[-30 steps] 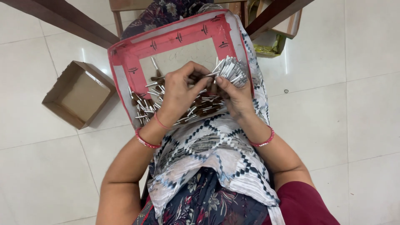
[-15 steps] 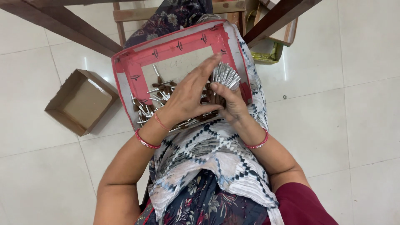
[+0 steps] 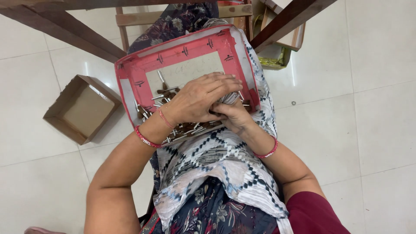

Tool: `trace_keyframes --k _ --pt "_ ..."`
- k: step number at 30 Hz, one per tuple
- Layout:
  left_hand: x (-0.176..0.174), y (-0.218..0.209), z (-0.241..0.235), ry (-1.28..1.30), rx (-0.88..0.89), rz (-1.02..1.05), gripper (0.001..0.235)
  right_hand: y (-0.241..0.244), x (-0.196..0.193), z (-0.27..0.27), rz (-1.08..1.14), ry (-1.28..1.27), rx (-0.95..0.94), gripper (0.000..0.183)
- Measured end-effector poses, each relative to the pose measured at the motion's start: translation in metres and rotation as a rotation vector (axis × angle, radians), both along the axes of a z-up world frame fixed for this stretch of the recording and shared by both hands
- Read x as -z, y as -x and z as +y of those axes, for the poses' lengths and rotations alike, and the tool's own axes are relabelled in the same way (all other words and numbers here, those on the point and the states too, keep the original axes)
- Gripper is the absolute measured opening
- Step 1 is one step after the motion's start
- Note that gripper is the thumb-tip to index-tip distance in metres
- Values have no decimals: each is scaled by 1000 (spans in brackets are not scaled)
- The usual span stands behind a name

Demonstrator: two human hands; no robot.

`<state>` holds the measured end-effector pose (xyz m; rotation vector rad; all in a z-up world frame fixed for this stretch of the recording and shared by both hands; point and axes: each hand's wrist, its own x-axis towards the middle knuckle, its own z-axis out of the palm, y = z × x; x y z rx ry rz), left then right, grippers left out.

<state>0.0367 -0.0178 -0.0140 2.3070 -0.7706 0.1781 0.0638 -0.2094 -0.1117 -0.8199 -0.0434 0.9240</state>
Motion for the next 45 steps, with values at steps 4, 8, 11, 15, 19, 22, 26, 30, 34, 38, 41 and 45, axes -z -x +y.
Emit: trace_keyframes --k 4,8,11,15,19,22,26,30,34,38,41,45 --pt "-17 5 -5 74 10 -62 94 2 9 -8 20 31 -30 53" --pt "9 18 -8 29 -22 -10 69 7 23 -16 105 101 -78 53" --pt "2 29 -10 72 -30 -98 67 11 14 -15 124 123 -106 55" --pt "-19 39 9 344 -37 -43 61 6 -11 -16 19 181 -135 46" --pt "41 44 59 102 -741 190 29 -10 -26 -15 -72 199 -93 32" --pt "72 47 78 -166 -923 139 24 -13 -24 -5 -67 205 -18 26" --pt "42 47 64 78 -788 177 22 -10 -14 18 22 213 86 28" --pt "-10 53 27 431 -541 198 26 -3 -31 37 47 145 127 31" --pt "6 60 55 414 -571 214 23 -6 -8 33 52 97 115 31" --pt "44 70 89 -36 -729 81 24 -10 -7 30 70 131 109 32" --pt "56 77 92 -99 -763 82 25 -9 2 29 88 152 102 32" --pt "25 73 67 336 -807 332 28 -2 -7 36 36 160 107 29"
